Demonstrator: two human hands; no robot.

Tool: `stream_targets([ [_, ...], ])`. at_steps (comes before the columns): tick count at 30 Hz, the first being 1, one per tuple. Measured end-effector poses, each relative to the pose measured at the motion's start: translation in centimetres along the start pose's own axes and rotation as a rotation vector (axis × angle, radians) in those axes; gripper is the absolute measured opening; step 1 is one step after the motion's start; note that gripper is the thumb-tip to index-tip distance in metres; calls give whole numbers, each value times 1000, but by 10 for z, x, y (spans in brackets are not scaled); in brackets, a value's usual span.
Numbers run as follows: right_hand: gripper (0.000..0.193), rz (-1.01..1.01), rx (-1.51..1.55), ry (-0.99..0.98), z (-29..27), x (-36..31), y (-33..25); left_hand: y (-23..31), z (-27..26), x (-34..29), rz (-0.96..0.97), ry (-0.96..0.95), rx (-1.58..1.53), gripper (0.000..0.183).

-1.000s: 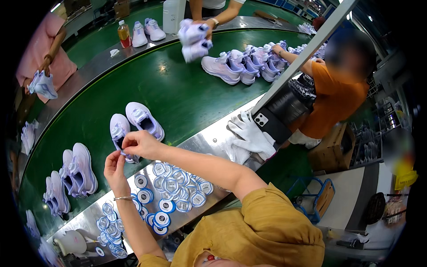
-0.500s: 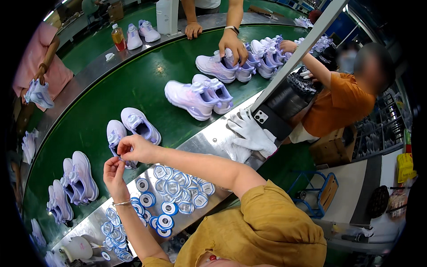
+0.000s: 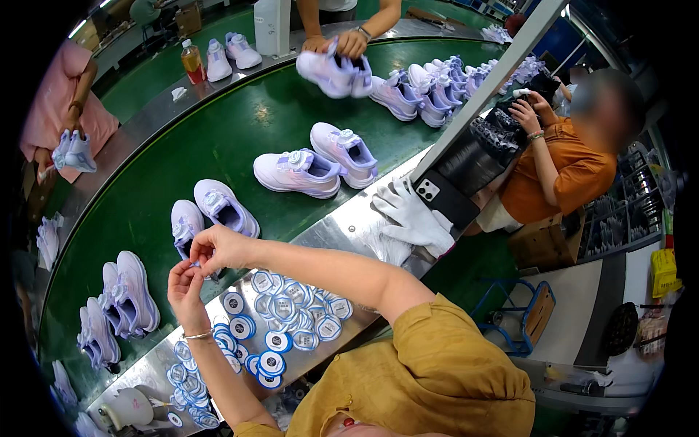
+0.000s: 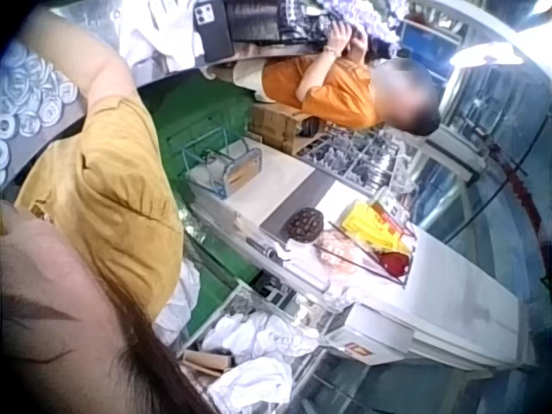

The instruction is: The person applies round stickers to the tongue of light-colored sneakers moving along a conveyor belt. They peel each sticker from a stack, place it on a shoe, and smooth it down. The person also briefly retrieves black clog-style shoes from a white sack and places them on the belt.

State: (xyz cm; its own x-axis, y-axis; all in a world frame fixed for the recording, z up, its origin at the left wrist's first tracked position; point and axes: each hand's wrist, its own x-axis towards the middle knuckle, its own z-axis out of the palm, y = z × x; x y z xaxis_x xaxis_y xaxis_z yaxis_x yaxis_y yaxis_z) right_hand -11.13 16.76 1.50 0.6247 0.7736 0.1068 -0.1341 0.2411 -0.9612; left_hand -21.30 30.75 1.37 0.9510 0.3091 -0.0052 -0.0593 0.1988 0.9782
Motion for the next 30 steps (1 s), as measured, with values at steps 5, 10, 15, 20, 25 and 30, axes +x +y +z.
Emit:
stream_targets([
  [5,19,-42,-71,2,-1,-4,-1,-1,0,-3,-10,38,-2,27],
  [10,20,-77,-220,-24,3,1,2,-7,-8,-4,-10,29,11,26],
  [15,19,-117,-454,-11,-1,-4,-5,-10,-2,-5,-27,37,35,29],
  [20,10,-580,-1132,419,-62,-58,-57,11,13,-20,288,223,714,30],
  [25,28,186,-1736,855,-163,-168,-84,25,86,-8,585,110,1083,29],
  [30,25,172,-1142,660,-219,-189,-42,4,125,7,672,63,1055,29],
])
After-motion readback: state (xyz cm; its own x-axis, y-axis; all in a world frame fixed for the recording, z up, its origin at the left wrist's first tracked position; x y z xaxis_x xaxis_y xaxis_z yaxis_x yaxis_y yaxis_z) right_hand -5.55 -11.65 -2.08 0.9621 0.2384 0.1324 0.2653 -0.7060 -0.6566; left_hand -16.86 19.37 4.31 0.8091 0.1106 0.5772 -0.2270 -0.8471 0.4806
